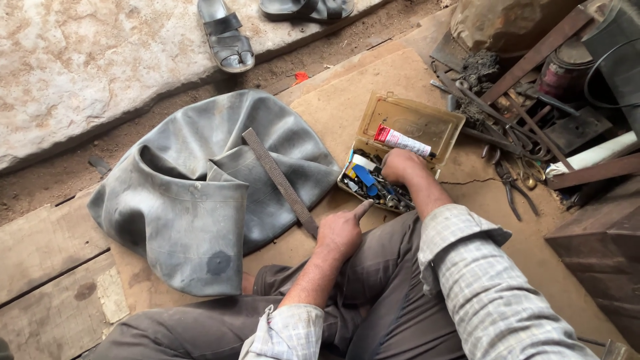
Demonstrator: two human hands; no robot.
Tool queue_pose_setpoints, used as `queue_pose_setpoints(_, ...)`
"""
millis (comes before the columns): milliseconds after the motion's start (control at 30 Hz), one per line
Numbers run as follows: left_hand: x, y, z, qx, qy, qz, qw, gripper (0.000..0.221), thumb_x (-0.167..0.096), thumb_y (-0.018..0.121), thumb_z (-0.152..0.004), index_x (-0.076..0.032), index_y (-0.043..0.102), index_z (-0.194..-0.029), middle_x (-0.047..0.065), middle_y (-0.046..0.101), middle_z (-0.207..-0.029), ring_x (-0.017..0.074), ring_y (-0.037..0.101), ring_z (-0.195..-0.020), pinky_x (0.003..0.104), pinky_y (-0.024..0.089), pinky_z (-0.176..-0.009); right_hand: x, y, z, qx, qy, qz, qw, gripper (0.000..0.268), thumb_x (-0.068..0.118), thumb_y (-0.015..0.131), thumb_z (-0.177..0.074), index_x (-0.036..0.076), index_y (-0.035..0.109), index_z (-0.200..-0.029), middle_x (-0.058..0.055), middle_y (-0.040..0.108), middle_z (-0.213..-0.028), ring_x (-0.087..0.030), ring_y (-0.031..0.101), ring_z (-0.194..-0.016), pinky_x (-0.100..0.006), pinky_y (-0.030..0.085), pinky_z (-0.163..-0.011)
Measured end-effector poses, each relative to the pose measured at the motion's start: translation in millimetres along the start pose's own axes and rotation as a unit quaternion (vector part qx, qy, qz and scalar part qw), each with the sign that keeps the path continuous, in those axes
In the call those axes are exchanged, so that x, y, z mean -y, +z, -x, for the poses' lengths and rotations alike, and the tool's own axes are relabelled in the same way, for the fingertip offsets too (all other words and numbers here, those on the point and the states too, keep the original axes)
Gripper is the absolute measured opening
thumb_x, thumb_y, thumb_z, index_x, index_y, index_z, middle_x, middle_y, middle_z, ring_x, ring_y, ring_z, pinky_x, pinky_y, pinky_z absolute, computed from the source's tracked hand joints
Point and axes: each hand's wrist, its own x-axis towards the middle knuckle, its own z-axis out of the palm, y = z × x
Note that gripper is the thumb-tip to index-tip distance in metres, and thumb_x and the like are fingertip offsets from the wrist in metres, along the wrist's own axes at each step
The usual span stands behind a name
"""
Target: The recorder is repairing a punctured tire tube by filing the area and applying a patch.
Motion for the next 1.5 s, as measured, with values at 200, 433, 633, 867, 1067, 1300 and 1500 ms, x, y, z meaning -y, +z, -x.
queue_pose_setpoints(200,-2.4,-4.8,-0.2,0.019,-0.006,-0.011,1.000,0.069,-0.008,0.050,-0.088,-0.039,0.049,-0.150,0.016,0.073,-0.093,0.0336,0.071,-0.086,0.049,0.056,-0.076,-9.3,-1.9,-3.7,-0.050,0.040,-0.009,0.998,0.027,0.014,0.070,-0.085,0.019,0.081,-0.109,-0.013,0.074,-0.121,-0.032,0.069,-0.115,-0.044,0.054,-0.099)
queue_pose_setpoints(433,0.7,0.2,-0.1,0.002,0.000,-0.002,1.000,0.066,-0.008,0.051,-0.088,-0.038,0.053,-0.147,0.015,0.073,-0.093,0.0337,0.070,-0.086,0.048,0.055,-0.075,-6.4,-27.3,24.7,-0.084,0.054,-0.082,0.992,0.024,0.017,0.075,-0.084,0.028,0.081,-0.104,-0.006,0.075,-0.118,-0.027,0.070,-0.113,-0.042,0.053,-0.100)
queue_pose_setpoints(633,1.2,-0.3,3.0,0.011,-0.010,-0.006,1.000,0.064,-0.008,0.053,-0.088,-0.038,0.057,-0.144,0.015,0.072,-0.089,0.0333,0.069,-0.084,0.049,0.055,-0.075,-6.8,-35.0,35.3,-0.087,0.058,-0.097,0.990,0.023,0.029,0.085,-0.081,0.026,0.082,-0.104,-0.005,0.076,-0.115,-0.026,0.070,-0.109,-0.041,0.052,-0.099)
queue_pose_setpoints(867,3.0,2.8,0.1,0.008,-0.007,0.004,1.000,0.066,-0.009,0.054,-0.089,-0.038,0.052,-0.148,0.015,0.072,-0.090,0.0338,0.069,-0.085,0.050,0.055,-0.075,7.6,-10.6,14.3,-0.080,-0.017,-0.088,0.993,0.032,0.041,0.081,-0.084,0.025,0.079,-0.111,-0.007,0.078,-0.110,-0.028,0.074,-0.103,-0.043,0.055,-0.094)
queue_pose_setpoints(1067,2.5,4.3,-1.6,0.006,-0.005,-0.004,1.000,0.067,-0.011,0.055,-0.090,-0.040,0.049,-0.150,0.015,0.071,-0.088,0.0337,0.069,-0.083,0.050,0.055,-0.075,30.9,21.2,14.8,-0.052,-0.112,0.058,0.991,0.031,0.037,0.078,-0.084,0.020,0.079,-0.110,-0.010,0.075,-0.113,-0.030,0.069,-0.110,-0.043,0.054,-0.095)
queue_pose_setpoints(1300,-1.2,-1.8,0.6,0.031,-0.032,-0.007,0.999,0.071,-0.011,0.053,-0.092,-0.047,0.043,-0.152,0.014,0.072,-0.090,0.0326,0.070,-0.085,0.049,0.055,-0.077,33.0,20.1,20.3,-0.078,-0.101,-0.003,0.992,0.037,0.010,0.068,-0.079,0.021,0.071,-0.114,-0.013,0.070,-0.120,-0.035,0.065,-0.116,-0.045,0.052,-0.096)
queue_pose_setpoints(1500,-2.0,-1.9,0.9,0.014,-0.023,-0.014,1.000,0.071,-0.009,0.047,-0.090,-0.046,0.045,-0.151,0.015,0.073,-0.101,0.0333,0.070,-0.093,0.049,0.055,-0.080,24.9,31.3,11.0,-0.122,-0.144,0.014,0.982,0.036,0.008,0.068,-0.080,0.023,0.073,-0.112,-0.011,0.070,-0.119,-0.034,0.065,-0.116,-0.046,0.053,-0.094)
